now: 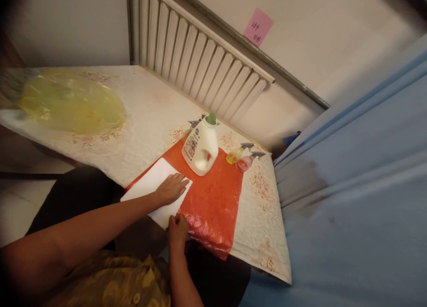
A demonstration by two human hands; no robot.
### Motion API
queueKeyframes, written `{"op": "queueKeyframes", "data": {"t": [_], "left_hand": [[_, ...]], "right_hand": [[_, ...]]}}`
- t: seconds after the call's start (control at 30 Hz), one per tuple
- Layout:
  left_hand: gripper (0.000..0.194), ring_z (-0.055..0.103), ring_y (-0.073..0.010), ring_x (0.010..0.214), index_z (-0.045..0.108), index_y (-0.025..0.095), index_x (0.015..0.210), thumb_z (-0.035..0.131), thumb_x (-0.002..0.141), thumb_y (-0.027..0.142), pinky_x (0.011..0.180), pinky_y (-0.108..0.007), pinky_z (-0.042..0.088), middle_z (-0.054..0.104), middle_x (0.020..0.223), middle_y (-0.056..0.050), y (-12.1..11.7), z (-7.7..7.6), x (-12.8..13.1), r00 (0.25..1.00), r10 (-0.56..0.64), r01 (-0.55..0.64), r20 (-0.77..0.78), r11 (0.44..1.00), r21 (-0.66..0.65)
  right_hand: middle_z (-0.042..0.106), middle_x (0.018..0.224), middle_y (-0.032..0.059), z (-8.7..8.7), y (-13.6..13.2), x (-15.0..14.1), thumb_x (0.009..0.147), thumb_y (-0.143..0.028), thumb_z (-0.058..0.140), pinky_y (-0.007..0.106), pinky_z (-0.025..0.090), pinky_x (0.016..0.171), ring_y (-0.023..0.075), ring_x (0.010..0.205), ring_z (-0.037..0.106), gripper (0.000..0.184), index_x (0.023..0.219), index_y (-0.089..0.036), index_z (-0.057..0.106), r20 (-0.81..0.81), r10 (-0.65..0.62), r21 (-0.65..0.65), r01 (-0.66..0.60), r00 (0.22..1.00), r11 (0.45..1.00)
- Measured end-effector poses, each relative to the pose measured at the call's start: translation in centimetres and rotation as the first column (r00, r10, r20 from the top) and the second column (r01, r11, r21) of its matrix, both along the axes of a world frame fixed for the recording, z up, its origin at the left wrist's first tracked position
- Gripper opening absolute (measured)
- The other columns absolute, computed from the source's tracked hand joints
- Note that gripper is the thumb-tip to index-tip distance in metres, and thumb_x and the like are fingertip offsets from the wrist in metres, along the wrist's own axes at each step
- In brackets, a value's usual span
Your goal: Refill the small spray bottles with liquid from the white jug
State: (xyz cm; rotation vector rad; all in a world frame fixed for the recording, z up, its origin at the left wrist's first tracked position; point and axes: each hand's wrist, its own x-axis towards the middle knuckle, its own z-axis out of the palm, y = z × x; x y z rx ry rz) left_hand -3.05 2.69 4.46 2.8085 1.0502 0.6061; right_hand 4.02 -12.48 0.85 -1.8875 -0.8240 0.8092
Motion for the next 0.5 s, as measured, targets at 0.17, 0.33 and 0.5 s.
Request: {"op": "queueKeyframes", "data": {"t": [0.17,0.33,0.5], "left_hand": [[0.032,0.052,-0.0289,0.103,0.059,0.022,0.126,0.05,0.096,0.026,0.086,-0.042,0.038,0.06,0.114,-0.012,-0.4,-0.3,-0.4,1.0,0.003,-0.003,0.012,0.999,0.043],[0.032,0.051,-0.029,0.103,0.058,0.021,0.127,0.05,0.096,0.026,0.086,-0.042,0.038,0.06,0.114,-0.012,-0.6,-0.1,-0.5,1.0,0.014,-0.015,0.014,0.999,0.045],[0.032,0.051,-0.0287,0.103,0.058,0.022,0.126,0.05,0.096,0.025,0.085,-0.042,0.037,0.06,0.113,-0.012,-0.5,-0.1,-0.4,1.0,0.014,-0.014,0.015,1.0,0.027]], "right_hand": [[0.048,0.046,-0.0066,0.6,-0.1,-0.3,0.074,-0.02,0.058,0.024,0.033,0.048,0.0146,0.048,0.047,0.024,0.053,-0.025,0.047,0.051,-0.001,-0.003,0.001,0.999,1.0],[0.056,0.053,-0.0041,2.7,0.1,1.0,0.071,-0.019,0.063,0.025,0.038,0.056,0.0158,0.055,0.05,0.019,0.056,-0.024,0.053,0.118,-0.069,0.039,0.064,0.991,0.997],[0.064,0.073,0.0008,5.6,2.0,2.0,0.084,-0.027,0.051,0.026,0.044,0.07,0.0165,0.068,0.054,0.011,0.076,-0.023,0.058,0.162,-0.225,0.171,0.197,0.961,0.965]]}}
